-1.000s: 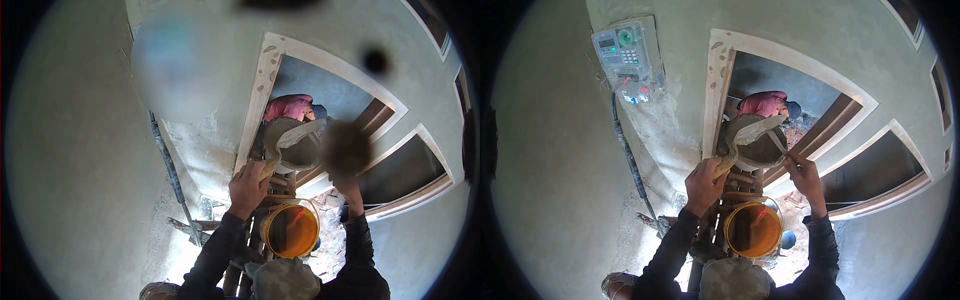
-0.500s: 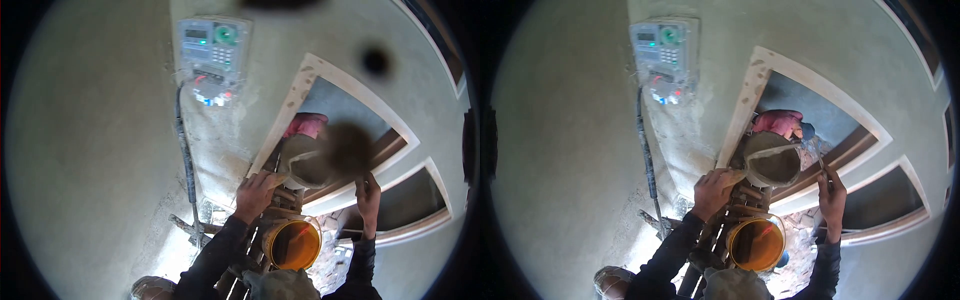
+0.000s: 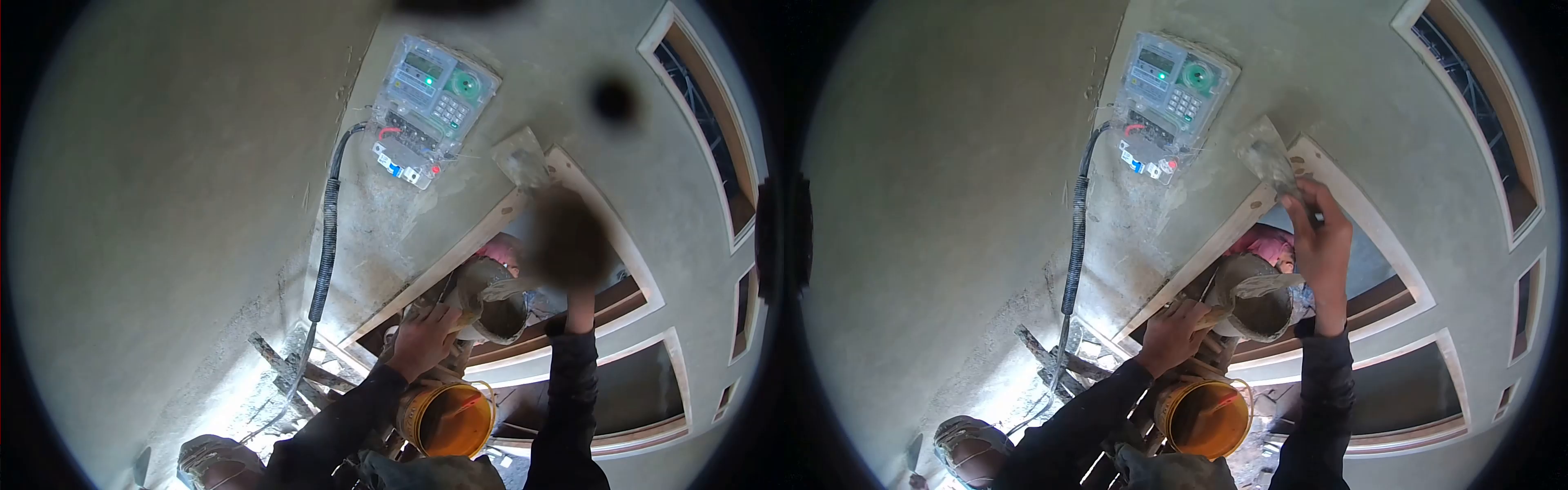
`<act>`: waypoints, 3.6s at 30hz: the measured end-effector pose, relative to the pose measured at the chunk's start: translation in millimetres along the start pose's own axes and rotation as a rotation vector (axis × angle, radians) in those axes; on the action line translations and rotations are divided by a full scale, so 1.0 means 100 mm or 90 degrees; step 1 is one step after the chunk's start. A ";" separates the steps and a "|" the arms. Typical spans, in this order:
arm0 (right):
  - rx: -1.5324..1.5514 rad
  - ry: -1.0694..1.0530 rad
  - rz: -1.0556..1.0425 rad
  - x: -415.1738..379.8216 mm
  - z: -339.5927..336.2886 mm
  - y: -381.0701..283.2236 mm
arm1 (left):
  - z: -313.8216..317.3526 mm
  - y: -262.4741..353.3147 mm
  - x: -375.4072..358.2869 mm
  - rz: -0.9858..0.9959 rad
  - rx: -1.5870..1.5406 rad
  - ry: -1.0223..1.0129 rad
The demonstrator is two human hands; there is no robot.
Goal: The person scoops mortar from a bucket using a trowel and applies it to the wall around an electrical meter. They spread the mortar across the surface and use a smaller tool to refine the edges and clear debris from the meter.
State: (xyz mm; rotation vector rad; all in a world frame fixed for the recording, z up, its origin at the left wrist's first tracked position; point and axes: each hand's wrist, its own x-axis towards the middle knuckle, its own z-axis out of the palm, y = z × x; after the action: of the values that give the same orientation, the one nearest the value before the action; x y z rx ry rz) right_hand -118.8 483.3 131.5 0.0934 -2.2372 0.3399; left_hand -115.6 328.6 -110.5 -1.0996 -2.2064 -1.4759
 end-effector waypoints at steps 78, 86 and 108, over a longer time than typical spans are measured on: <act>-0.153 -0.099 -0.008 0.33 0.30 -0.16 | 0.14 -0.11 -0.16 -0.039 -0.059 -0.024; -0.221 -0.135 0.062 0.29 -0.14 -0.06 | 0.12 -0.12 -0.16 -0.045 -0.053 -0.029; 0.568 0.022 0.342 -0.45 1.64 -0.14 | 0.18 -0.14 -0.19 -0.023 -0.009 -0.022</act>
State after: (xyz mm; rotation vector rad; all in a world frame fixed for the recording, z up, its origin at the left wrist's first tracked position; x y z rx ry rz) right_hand -211.1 422.6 1.1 -0.0485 -1.8825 1.5905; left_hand -108.8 333.6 -139.4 -1.1031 -2.2533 -1.5001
